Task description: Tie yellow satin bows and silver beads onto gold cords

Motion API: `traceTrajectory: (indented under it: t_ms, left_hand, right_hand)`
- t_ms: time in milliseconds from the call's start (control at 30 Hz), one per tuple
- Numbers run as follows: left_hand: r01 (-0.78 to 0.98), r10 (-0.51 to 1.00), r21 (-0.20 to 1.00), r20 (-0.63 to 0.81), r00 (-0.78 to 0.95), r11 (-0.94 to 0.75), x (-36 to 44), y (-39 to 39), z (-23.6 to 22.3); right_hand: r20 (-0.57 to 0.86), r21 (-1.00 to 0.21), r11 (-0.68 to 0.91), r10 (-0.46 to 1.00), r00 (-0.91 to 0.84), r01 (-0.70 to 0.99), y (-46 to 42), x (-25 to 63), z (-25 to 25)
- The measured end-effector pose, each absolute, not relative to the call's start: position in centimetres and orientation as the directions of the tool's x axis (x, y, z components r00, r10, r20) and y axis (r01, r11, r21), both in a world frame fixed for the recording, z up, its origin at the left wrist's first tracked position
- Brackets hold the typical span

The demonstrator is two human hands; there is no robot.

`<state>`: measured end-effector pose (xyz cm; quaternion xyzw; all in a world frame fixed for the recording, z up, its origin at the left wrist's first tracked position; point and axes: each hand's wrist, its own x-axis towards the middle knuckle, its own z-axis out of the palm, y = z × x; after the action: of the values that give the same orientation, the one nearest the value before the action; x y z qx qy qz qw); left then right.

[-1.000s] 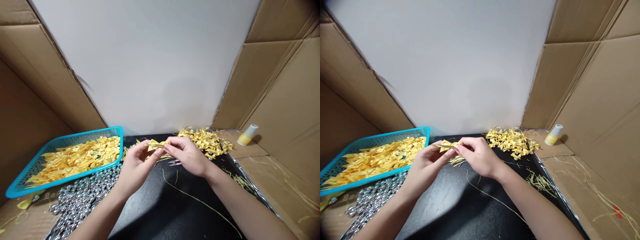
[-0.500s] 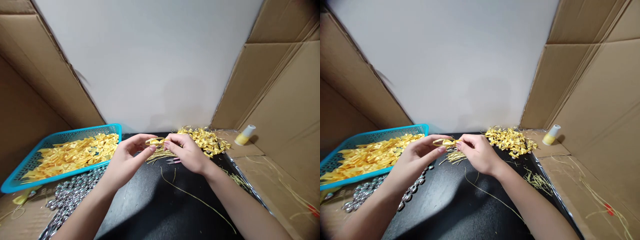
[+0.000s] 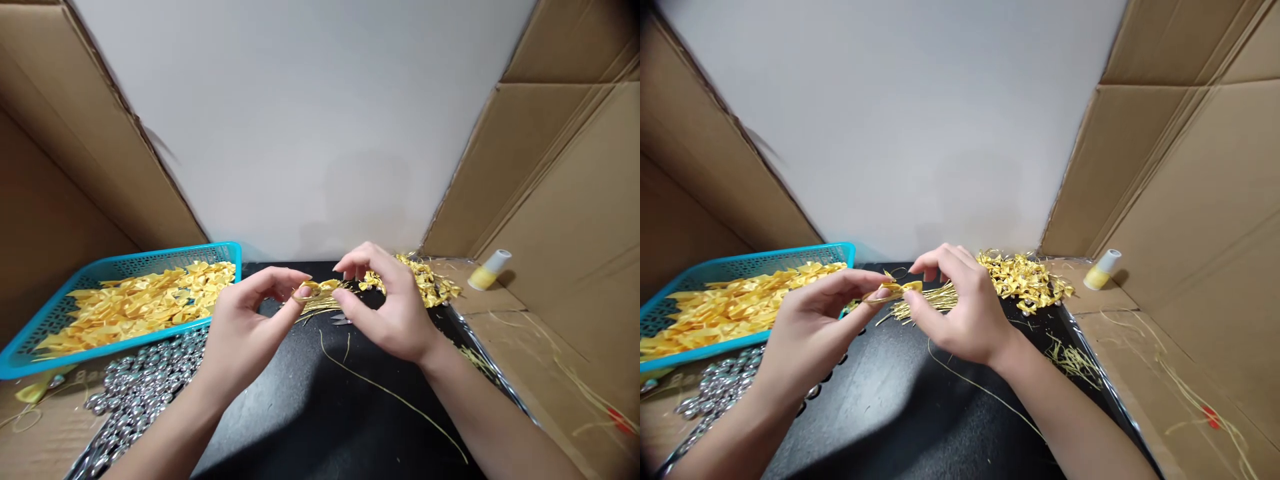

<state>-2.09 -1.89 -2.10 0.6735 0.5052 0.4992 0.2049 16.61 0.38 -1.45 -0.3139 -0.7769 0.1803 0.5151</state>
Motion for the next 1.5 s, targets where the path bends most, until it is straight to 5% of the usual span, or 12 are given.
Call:
traceTrajectory:
  t_ms: [133,300,400,467,800,1133,1233,1300,1500]
  left_hand:
    - [0.515,0.882,0.758,0.472,-0.01,-0.4,-2.0,-1.6,-2.2]
    - [0.453,0.93,0.819,0.362,0.068,-0.352,-2.3,0.1,-3.0]
    - [0.372,0.947,0.871,0.293,0.134,-0.322,-2.3,0.9,-3.6]
    - [0.334,0.956,0.897,0.246,0.163,-0.288,-2.1,1.2,-3.9]
    - [0.168,0.966,0.961,0.188,0.178,-0.219,-0.8,-0.3,-3.0]
    - [0.121,0.977,0.97,0.208,0.047,-0.213,-1.2,-1.7,-1.9]
    - [0.136,0.982,0.974,0.186,-0.012,-0.183,-1.1,-1.8,-1.9]
    - [0.145,0.979,0.972,0.196,-0.06,-0.186,-1.0,-1.8,-1.9]
    - [0.231,0.945,0.933,0.308,-0.112,-0.277,-0.9,-2.5,-2.6]
  right_hand:
    - [0.639,-0.55,0.757,0.653,-0.407,0.352,0.3,17.6,-0.4]
    - [0.313,-0.584,0.535,0.842,-0.438,0.61,3.6,20.9,-1.6]
    - [-0.004,-0.351,0.348,0.928,-0.373,0.869,5.1,23.0,-4.4]
    - [-0.062,-0.273,0.31,0.939,-0.338,0.911,5.2,23.7,-6.4]
    - [0.049,-0.241,0.448,0.891,-0.451,0.861,4.1,21.4,-12.0]
    - [0.079,-0.485,0.317,0.944,-0.32,0.815,3.5,22.5,-10.2]
    - [0.3,-0.722,0.37,0.929,-0.217,0.584,1.1,22.6,-6.9]
    - [0.466,-0.778,0.48,0.874,-0.139,0.405,-1.1,21.9,-5.1]
    - [0.683,-0.56,0.689,0.698,-0.214,0.459,-4.3,18.3,-4.1]
